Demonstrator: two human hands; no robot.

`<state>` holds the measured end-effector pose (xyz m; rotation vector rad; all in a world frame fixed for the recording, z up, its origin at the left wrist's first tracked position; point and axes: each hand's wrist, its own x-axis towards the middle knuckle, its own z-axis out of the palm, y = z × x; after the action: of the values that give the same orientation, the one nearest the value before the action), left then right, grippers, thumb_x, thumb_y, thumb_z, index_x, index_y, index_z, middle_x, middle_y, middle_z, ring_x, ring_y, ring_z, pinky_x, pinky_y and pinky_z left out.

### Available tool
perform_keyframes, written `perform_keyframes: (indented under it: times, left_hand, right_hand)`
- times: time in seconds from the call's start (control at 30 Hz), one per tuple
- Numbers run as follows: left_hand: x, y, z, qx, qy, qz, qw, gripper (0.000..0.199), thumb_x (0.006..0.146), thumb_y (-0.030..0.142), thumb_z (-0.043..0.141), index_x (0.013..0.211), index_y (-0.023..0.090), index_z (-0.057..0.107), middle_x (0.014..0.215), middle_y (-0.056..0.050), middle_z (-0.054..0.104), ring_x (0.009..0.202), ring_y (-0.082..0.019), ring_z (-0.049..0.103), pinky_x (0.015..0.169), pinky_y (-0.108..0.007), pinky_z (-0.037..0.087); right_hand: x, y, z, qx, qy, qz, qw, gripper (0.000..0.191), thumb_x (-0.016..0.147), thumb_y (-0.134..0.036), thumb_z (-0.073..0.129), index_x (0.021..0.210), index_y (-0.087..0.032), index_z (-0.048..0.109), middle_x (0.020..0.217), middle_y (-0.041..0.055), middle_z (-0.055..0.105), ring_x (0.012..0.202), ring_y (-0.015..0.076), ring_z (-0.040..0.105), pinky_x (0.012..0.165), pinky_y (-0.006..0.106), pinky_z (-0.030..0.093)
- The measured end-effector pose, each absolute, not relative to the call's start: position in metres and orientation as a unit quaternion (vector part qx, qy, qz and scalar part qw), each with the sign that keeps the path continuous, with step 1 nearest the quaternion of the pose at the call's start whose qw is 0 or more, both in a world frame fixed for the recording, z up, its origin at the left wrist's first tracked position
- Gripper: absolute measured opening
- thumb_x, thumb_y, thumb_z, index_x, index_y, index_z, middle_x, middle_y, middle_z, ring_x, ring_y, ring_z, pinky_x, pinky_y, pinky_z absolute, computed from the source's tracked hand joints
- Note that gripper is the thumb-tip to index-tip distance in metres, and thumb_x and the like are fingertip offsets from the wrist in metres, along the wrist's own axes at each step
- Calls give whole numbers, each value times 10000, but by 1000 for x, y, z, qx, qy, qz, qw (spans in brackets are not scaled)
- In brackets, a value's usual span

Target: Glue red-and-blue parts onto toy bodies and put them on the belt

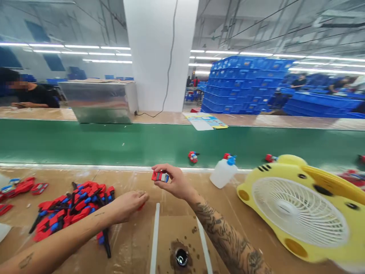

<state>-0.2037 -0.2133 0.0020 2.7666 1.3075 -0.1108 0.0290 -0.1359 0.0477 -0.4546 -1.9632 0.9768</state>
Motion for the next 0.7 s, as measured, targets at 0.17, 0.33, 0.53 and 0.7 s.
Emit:
perform_keyframes:
  times: [0.17, 0.33, 0.53, 0.7]
  left_hand:
    - [-189, -251, -17, 809, 526, 232, 124, 391, 789, 165, 540, 1179, 185, 508, 1023, -67, 676, 923, -211, 660, 847, -340, 526]
    - [-202, -298, -52, 773, 593, 189, 124, 274, 867, 248, 536, 1114, 190, 640, 1066, -92, 710, 1003, -264, 640, 894, -401, 510]
    - [-201, -296, -30, 787, 607, 23, 104, 353, 841, 176, 483, 1152, 173, 649, 1070, -115, 680, 989, -280, 632, 886, -412, 498]
    - [-178, -287, 0, 820, 541, 20, 186, 352, 837, 163, 493, 1160, 200, 628, 1050, -87, 623, 936, -230, 649, 848, -351, 525]
  right_hand:
    - [87, -190, 27, -320, -696, 428, 481, 360, 763, -264, 728, 1110, -223, 639, 916, 21, 650, 802, 165, 619, 757, 308, 513]
    - [123, -216, -30, -436, -402, 620, 514, 354, 785, -429, 648, 1047, -191, 650, 734, -11, 580, 594, 135, 555, 519, 252, 444]
    - [150, -251, -53, -378, -319, 684, 536, 541, 659, -323, 834, 1160, -197, 674, 969, 51, 705, 867, 195, 674, 827, 370, 547]
    - [163, -271, -54, -367, -294, 689, 551, 545, 640, -292, 872, 1144, -195, 689, 1002, 60, 734, 890, 197, 690, 896, 385, 529]
